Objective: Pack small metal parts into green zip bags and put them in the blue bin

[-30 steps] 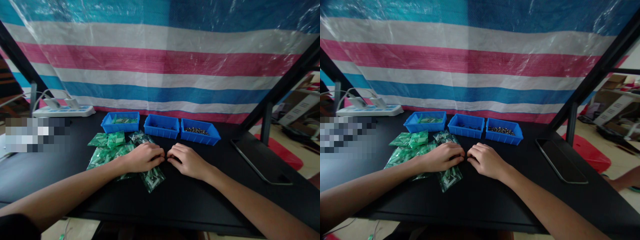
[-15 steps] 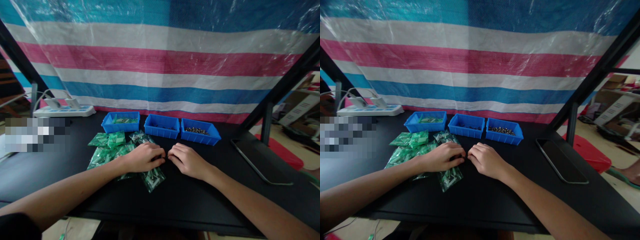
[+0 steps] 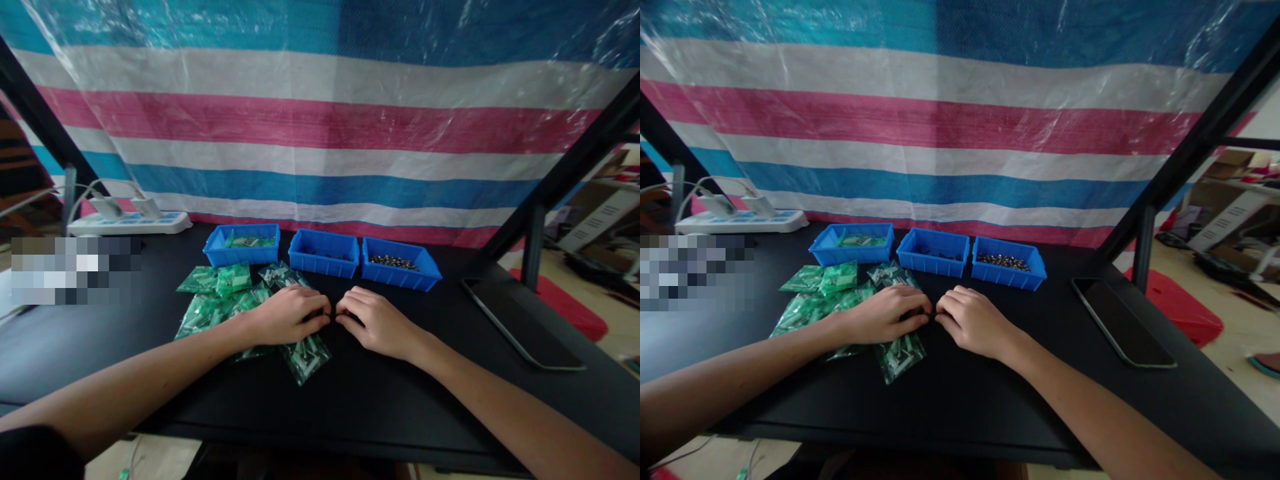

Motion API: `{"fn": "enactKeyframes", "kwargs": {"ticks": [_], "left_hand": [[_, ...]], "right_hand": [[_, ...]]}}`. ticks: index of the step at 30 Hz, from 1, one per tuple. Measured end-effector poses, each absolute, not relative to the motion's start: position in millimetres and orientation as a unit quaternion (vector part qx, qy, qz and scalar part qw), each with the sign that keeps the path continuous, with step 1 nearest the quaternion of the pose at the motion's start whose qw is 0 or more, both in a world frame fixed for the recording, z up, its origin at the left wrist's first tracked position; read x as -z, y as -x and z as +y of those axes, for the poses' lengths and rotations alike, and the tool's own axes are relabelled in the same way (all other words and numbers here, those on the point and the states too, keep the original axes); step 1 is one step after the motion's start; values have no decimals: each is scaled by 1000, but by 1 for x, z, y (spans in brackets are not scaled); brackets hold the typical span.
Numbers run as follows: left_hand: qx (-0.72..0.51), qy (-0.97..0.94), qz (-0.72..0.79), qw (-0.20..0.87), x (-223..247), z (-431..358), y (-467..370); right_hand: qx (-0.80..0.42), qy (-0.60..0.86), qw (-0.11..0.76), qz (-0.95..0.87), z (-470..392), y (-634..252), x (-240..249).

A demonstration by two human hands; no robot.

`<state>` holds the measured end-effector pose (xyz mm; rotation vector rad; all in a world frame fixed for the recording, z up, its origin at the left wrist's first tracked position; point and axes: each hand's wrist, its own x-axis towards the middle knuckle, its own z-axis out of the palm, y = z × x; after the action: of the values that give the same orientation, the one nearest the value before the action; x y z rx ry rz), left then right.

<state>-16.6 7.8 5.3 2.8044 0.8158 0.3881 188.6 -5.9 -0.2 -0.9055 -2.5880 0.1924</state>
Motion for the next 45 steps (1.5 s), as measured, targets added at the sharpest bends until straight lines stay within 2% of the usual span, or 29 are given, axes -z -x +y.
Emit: {"fn": "enactKeyframes", "kwargs": {"ticks": [35,45], "left_hand": [[-142,-942,284,106,-6,7,16],[-163,-925,326,111,-6,6,16]], "right_hand": [[-74,333,207,-917,-6,-187,-2],[-89,360,206,-905,-9,-188,-2]]}}
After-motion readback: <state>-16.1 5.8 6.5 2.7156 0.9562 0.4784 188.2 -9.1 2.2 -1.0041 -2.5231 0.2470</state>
